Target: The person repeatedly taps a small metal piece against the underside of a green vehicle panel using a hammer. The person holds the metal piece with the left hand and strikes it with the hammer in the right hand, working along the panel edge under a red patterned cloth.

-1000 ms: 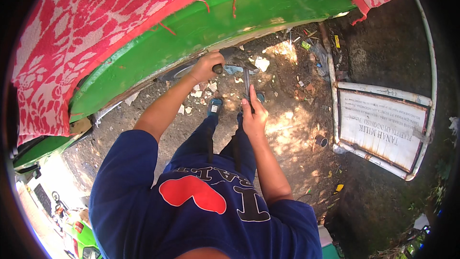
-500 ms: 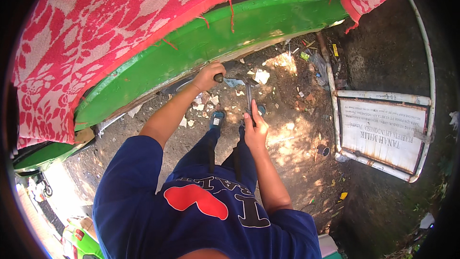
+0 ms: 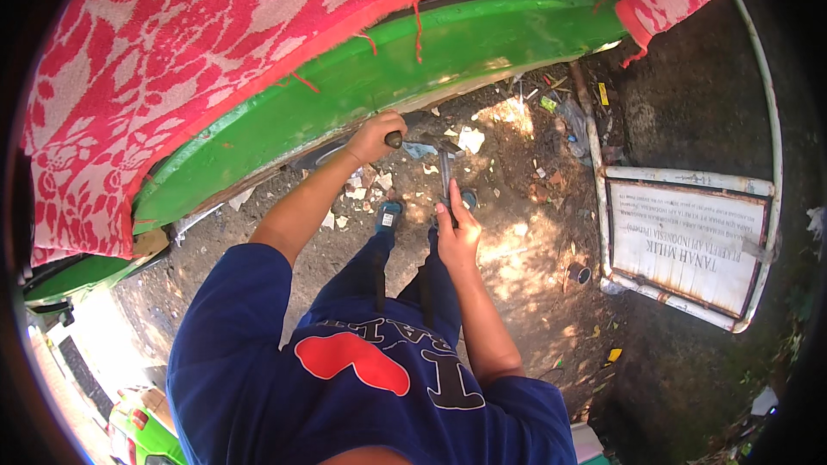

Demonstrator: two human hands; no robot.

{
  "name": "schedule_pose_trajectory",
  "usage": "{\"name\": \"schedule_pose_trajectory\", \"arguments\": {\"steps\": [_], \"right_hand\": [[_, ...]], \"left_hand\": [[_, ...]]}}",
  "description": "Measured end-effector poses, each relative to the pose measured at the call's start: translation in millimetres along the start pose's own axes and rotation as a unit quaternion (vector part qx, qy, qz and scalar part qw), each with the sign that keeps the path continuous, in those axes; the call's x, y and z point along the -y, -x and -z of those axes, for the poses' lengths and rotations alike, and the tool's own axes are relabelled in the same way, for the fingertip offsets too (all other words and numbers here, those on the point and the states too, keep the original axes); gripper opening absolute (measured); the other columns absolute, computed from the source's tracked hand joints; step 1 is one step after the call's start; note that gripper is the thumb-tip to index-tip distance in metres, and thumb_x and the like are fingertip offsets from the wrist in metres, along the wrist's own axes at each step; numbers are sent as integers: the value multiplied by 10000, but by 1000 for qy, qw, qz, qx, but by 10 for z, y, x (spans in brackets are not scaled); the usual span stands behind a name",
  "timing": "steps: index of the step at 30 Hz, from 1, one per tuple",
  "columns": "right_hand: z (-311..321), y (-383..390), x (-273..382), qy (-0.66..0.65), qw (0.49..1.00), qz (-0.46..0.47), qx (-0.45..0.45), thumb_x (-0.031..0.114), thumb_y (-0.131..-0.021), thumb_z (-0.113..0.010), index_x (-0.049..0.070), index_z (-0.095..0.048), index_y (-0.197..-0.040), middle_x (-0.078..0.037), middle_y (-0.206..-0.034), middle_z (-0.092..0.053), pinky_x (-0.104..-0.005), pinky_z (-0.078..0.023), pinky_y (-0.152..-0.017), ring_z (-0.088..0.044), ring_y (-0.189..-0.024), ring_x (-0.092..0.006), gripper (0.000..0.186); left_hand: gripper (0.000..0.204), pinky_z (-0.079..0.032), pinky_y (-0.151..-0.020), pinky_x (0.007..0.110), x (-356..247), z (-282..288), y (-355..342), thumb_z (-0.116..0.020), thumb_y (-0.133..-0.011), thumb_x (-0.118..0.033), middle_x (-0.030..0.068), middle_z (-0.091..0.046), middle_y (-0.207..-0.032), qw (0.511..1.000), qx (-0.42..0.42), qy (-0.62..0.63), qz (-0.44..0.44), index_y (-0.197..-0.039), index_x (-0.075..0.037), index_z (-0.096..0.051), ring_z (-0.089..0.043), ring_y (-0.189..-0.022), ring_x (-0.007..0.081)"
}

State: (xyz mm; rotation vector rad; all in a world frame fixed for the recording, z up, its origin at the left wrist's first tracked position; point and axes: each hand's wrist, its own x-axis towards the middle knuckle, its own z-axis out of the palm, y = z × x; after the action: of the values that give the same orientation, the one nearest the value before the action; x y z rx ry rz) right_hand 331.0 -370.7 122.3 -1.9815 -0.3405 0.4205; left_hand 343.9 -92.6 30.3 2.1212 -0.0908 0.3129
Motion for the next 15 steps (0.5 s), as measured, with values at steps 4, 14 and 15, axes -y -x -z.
{"name": "schedule_pose_trajectory", "arguments": {"steps": [4,14,15], "right_hand": [[-37,-41,216,39,999,29,15,105,-953,-645,73,-550,-1422,-135,-782,-633,-282,-487,-657,-555,-664,-134,480],[-256,20,200,36,998,36,29,76,-960,-637,56,-536,-1429,-126,-903,-687,-263,-493,-663,-600,-717,-120,480],[-228,20,185,16,999,28,21,96,-973,-632,68,-518,-1448,-75,-858,-657,-253,-477,-614,-554,-681,-86,489]], "left_hand": [[302,-488,-769,394,-25,51,-27,-732,-662,40,104,-590,-918,999,-7,21,46,-904,-42,-570,-607,-870,328],[281,-503,-747,418,357,66,316,-752,-679,-27,104,-609,-900,995,3,-2,96,-914,-71,-605,-619,-850,344],[275,-502,-742,419,327,44,327,-749,-678,-30,103,-603,-890,996,18,6,84,-906,-71,-602,-616,-844,343]]}}
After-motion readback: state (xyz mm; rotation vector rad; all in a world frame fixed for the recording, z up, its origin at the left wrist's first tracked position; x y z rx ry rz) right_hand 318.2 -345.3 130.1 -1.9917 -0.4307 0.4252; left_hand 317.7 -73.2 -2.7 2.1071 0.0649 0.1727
